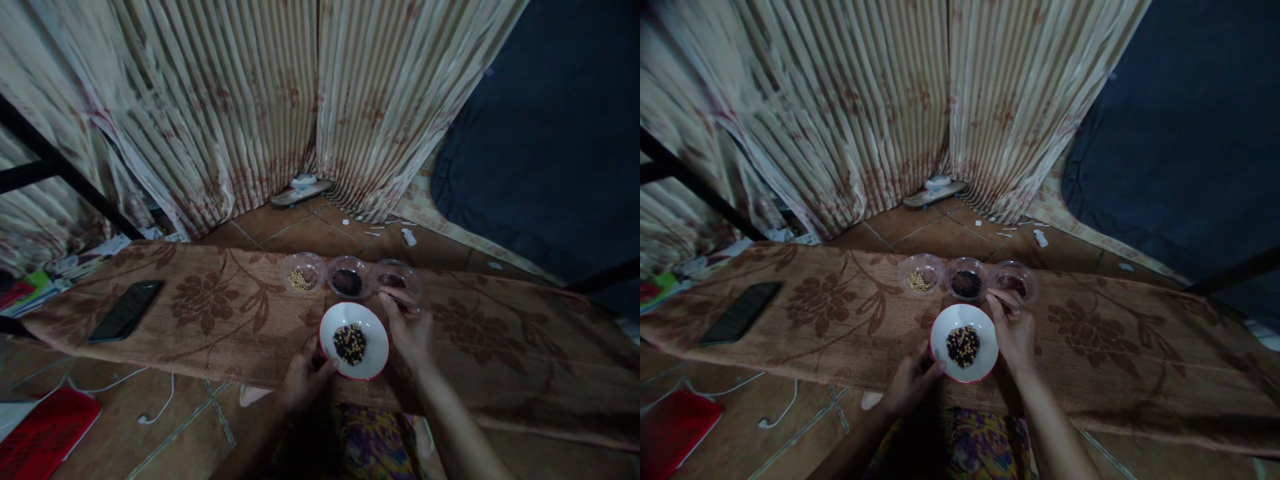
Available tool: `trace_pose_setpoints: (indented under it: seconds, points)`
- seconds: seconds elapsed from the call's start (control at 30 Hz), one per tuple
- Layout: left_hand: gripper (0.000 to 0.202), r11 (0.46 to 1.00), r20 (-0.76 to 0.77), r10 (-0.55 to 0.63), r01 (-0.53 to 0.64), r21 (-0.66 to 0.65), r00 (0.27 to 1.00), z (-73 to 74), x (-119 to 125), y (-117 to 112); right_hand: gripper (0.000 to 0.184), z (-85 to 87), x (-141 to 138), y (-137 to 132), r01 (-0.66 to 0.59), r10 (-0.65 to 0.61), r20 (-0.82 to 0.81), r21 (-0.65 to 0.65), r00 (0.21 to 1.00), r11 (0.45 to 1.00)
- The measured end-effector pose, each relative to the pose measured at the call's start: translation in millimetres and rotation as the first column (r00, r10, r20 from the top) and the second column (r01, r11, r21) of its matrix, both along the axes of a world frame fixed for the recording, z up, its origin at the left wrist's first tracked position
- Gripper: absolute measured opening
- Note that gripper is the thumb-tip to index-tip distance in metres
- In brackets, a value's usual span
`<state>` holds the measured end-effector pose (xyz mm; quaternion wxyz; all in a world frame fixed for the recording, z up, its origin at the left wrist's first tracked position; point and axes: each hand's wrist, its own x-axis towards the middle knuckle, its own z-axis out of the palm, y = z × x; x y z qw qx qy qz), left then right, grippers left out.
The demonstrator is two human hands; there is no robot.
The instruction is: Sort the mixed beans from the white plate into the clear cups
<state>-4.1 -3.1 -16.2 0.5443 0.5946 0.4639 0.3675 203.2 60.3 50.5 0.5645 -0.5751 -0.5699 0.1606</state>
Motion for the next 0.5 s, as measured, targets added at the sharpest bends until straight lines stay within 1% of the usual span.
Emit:
trace_pose_setpoints:
  seconds: [0.13,0.27,0.33,0.4,0.5]
  points:
    - [0.044,1.000,-0.006,0.000,0.000,0.020,1.000,-1.5,0,0,0.023,-5.6,3,-9,0.012,-0.012,-0.012,-0.014,1.000,1.000]
    - [0.045,1.000,-0.064,0.012,-0.010,0.028,0.998,-2.2,-1,0,0.026,-18.4,13,-30,0.057,-0.059,-0.029,-0.083,0.998,0.995]
    - [0.045,0.999,-0.095,0.017,-0.014,0.032,0.995,-2.7,-2,0,0.027,-24.6,18,-42,0.052,-0.057,-0.033,-0.135,0.998,0.989]
    - [0.045,0.999,-0.117,0.020,-0.017,0.030,0.993,-3.3,-2,1,0.028,-30.0,23,-54,0.023,-0.027,-0.017,-0.197,0.999,0.980]
    - [0.046,1.000,-0.131,0.020,-0.018,0.010,0.991,-4.0,-2,0,0.028,-35.8,28,-68,-0.052,0.065,0.037,-0.277,0.997,0.960]
